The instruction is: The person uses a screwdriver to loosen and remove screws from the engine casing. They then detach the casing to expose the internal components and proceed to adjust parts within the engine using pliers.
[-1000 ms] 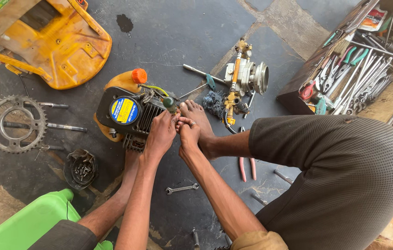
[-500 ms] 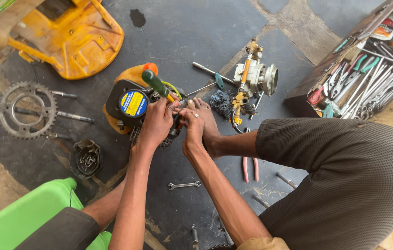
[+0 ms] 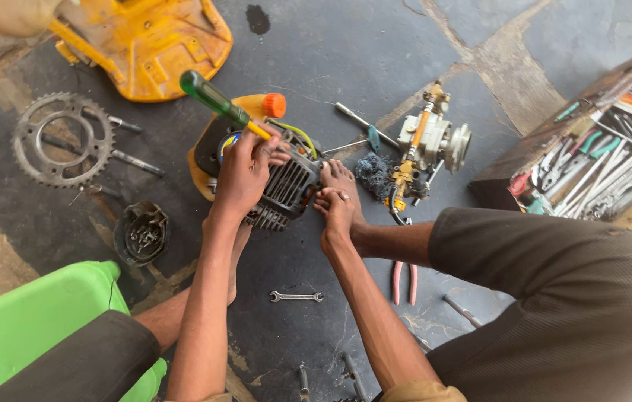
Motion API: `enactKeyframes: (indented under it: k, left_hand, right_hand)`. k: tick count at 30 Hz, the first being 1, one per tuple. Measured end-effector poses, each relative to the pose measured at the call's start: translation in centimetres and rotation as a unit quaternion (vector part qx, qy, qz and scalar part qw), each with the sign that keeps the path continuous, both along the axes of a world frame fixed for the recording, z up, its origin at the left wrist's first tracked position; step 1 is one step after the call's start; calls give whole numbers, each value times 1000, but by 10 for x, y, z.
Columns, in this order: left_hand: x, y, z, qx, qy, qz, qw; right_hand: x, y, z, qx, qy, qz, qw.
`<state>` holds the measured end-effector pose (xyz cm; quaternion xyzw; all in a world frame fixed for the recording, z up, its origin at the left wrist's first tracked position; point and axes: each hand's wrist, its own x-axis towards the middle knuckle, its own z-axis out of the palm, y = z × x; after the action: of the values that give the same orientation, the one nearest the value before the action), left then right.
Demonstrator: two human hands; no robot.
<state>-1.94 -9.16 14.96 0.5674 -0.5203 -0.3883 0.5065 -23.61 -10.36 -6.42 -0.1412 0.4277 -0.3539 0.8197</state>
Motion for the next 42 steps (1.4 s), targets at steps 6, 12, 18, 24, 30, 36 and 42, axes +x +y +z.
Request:
enactKeyframes:
  k: [6,12,18,24,30,36,42]
  left_hand:
    - [18,-1,26,-50,-46,9,998]
    - [39,2,47,-46,-112,58,991]
    - [68,-18,73,-80,-105,54,990]
    - [111,-44,101,-23,-387,-97,916]
    - [103,3,99,4,-376,-177,910]
    - [77,8,114,83,-284,-137,945]
    - [95,-20,101,74,-352,-153,920]
  right_hand:
    - [15,4,3,-18,172,-62,983]
    - [22,1,22,-27,190,-55,980]
    - [34,-13,20,-101,161,-110,976]
    - [61,-10,72,-200,248,-70,945]
    - [120,-18,246,-255,-67,19,965]
    - [135,-40,289,-353,152,-2,923]
    - [118,-182,327,-496,302,282,763]
